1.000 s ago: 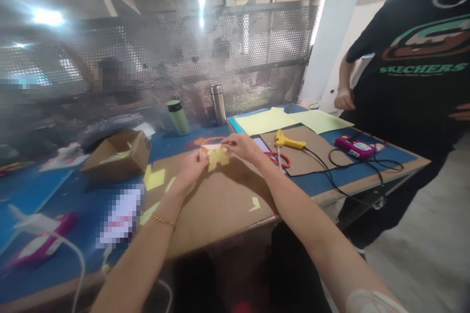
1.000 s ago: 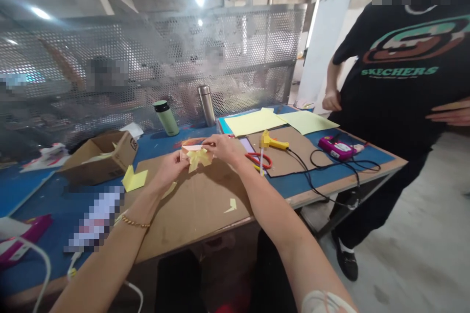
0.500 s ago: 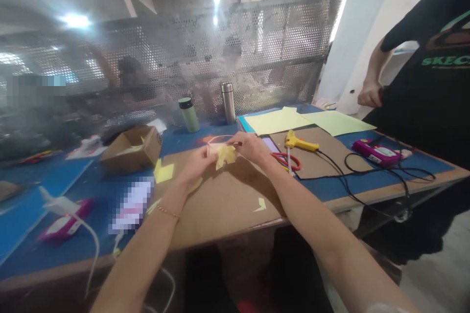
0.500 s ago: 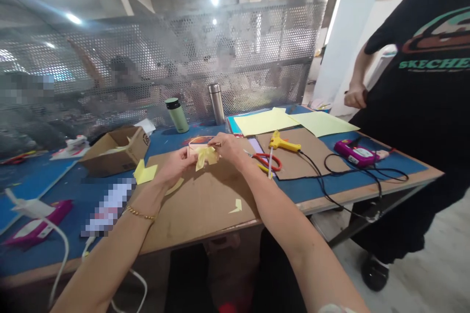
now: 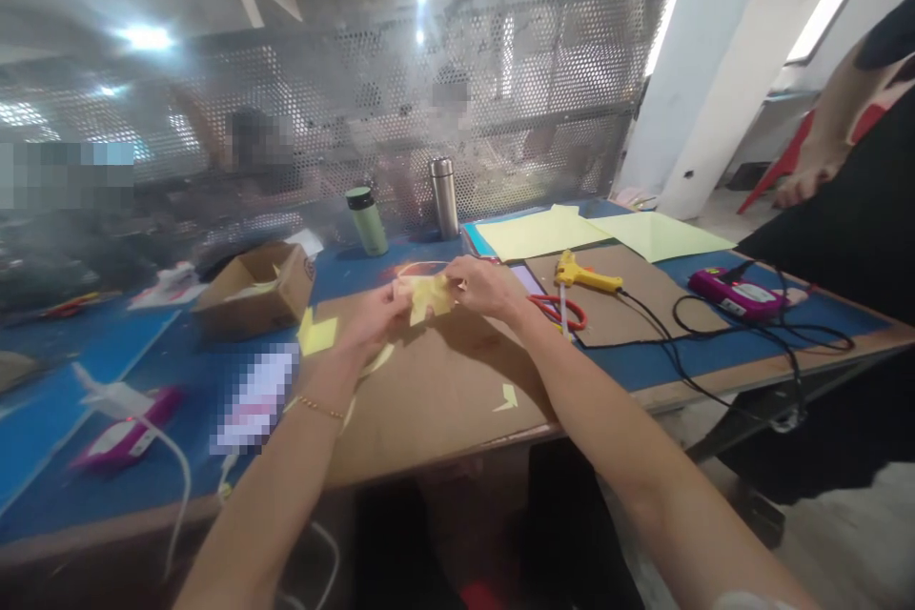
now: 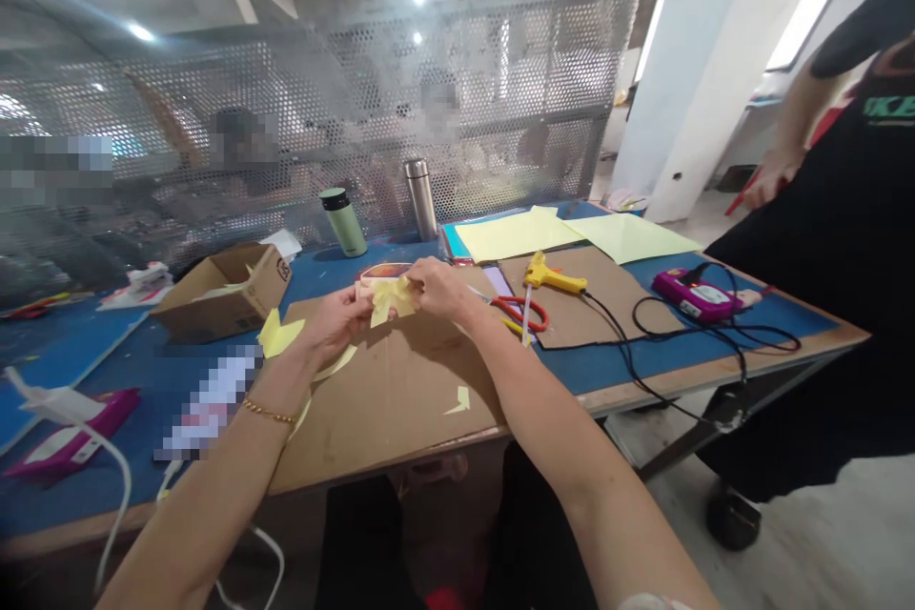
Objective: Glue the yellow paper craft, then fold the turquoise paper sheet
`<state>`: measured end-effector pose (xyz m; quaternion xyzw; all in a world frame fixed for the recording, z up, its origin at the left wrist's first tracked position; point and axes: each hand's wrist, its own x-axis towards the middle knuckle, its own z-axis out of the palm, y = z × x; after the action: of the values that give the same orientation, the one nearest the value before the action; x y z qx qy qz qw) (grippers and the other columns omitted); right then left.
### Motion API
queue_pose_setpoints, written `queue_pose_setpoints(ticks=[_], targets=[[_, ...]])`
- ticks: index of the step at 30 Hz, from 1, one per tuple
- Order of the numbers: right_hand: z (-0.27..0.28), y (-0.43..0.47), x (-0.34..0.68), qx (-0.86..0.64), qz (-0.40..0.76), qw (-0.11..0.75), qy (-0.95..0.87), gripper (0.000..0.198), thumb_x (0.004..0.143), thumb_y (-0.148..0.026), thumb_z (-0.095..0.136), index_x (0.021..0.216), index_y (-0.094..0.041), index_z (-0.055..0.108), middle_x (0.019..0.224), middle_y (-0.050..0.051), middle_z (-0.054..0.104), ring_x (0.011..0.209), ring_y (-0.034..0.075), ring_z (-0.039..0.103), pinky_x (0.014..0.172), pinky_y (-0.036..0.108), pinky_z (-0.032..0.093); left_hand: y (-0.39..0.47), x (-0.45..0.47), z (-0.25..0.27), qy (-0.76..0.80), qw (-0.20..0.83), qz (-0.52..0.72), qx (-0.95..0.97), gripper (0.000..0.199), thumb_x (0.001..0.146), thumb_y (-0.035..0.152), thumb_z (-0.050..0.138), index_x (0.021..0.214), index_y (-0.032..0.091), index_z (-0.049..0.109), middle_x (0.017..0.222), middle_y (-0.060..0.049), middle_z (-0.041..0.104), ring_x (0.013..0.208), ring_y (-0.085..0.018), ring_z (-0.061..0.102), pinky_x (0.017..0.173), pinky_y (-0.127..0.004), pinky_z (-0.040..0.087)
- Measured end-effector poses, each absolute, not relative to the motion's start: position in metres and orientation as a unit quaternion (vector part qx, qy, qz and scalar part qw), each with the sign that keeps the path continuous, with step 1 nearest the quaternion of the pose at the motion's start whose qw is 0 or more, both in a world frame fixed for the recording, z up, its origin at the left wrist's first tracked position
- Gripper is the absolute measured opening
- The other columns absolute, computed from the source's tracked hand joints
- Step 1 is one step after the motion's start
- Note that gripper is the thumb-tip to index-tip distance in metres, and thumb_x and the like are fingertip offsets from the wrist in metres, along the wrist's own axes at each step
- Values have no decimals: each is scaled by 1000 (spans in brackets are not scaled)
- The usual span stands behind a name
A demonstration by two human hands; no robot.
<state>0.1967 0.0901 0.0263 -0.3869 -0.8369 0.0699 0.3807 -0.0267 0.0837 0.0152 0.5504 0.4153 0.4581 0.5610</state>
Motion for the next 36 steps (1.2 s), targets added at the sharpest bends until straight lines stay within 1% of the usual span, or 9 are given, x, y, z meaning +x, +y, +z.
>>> queue_pose_setpoints(ticks=[4, 9, 15, 20, 24, 27, 29, 33, 36], targets=[[24, 95, 197, -390, 67, 391, -831, 21, 82, -2, 64, 76, -20, 74, 87, 4, 72, 84, 18, 58, 86, 34, 43, 85, -30, 15, 389, 580, 466, 543, 37, 72, 28, 87, 103, 11, 76, 94, -11, 75, 80, -19, 68, 76, -32, 56], [16, 102, 196, -395, 52, 416, -818, 18, 87, -10, 68, 90, -22, 82, 104, 8, 71, 96, 23, 57, 95, 43, 41, 88, -31, 14, 372, 597, 468, 534, 37, 70, 26, 87, 103, 10, 76, 99, -11, 75, 83, -18, 68, 84, -35, 56], [11, 105, 194, -400, 57, 437, -804, 20, 91, -14, 66, 97, -20, 84, 104, 12, 63, 98, 25, 56, 90, 41, 45, 87, -28, 18, 356, 608, 487, 516, 34, 67, 16, 86, 100, 13, 76, 98, -7, 76, 84, -15, 68, 85, -30, 54], [11, 102, 196, -396, 38, 443, -803, 23, 94, -15, 63, 98, -23, 84, 100, 11, 61, 97, 25, 56, 90, 42, 45, 83, -26, 20, 352, 621, 494, 496, 38, 72, 14, 83, 108, 14, 75, 104, -9, 76, 87, -17, 70, 85, -32, 57], [9, 105, 194, -387, 25, 446, -806, 27, 93, -12, 62, 100, -27, 84, 102, 9, 63, 97, 24, 56, 91, 43, 45, 82, -24, 22, 351, 622, 491, 498, 37, 75, 25, 86, 108, 13, 74, 105, -10, 75, 86, -18, 70, 79, -32, 59], [6, 108, 190, -380, 20, 439, -814, 31, 91, -9, 62, 103, -28, 84, 100, 8, 64, 95, 23, 56, 91, 43, 47, 81, -21, 26, 349, 629, 479, 503, 47, 80, 43, 84, 117, 16, 73, 108, -12, 76, 84, -21, 71, 70, -34, 61], [5, 108, 188, -376, 19, 436, -818, 33, 91, -8, 62, 104, -28, 85, 99, 8, 65, 94, 22, 56, 92, 43, 47, 79, -18, 28, 351, 631, 477, 501, 50, 83, 48, 80, 121, 17, 73, 109, -12, 76, 83, -21, 71, 65, -33, 61], [7, 104, 186, -369, 45, 444, -815, 30, 93, -11, 60, 99, -27, 85, 96, 8, 65, 93, 22, 57, 93, 43, 47, 77, -15, 33, 368, 626, 473, 499, 43, 81, 37, 79, 119, 18, 75, 108, -12, 77, 84, -23, 73, 62, -30, 60], [10, 103, 188, -381, 98, 496, -774, 24, 92, -16, 61, 94, -24, 84, 96, 8, 65, 94, 22, 59, 92, 41, 49, 77, -15, 38, 375, 620, 480, 494, 37, 78, 29, 76, 113, 19, 77, 110, -10, 77, 91, -24, 73, 65, -31, 62]])
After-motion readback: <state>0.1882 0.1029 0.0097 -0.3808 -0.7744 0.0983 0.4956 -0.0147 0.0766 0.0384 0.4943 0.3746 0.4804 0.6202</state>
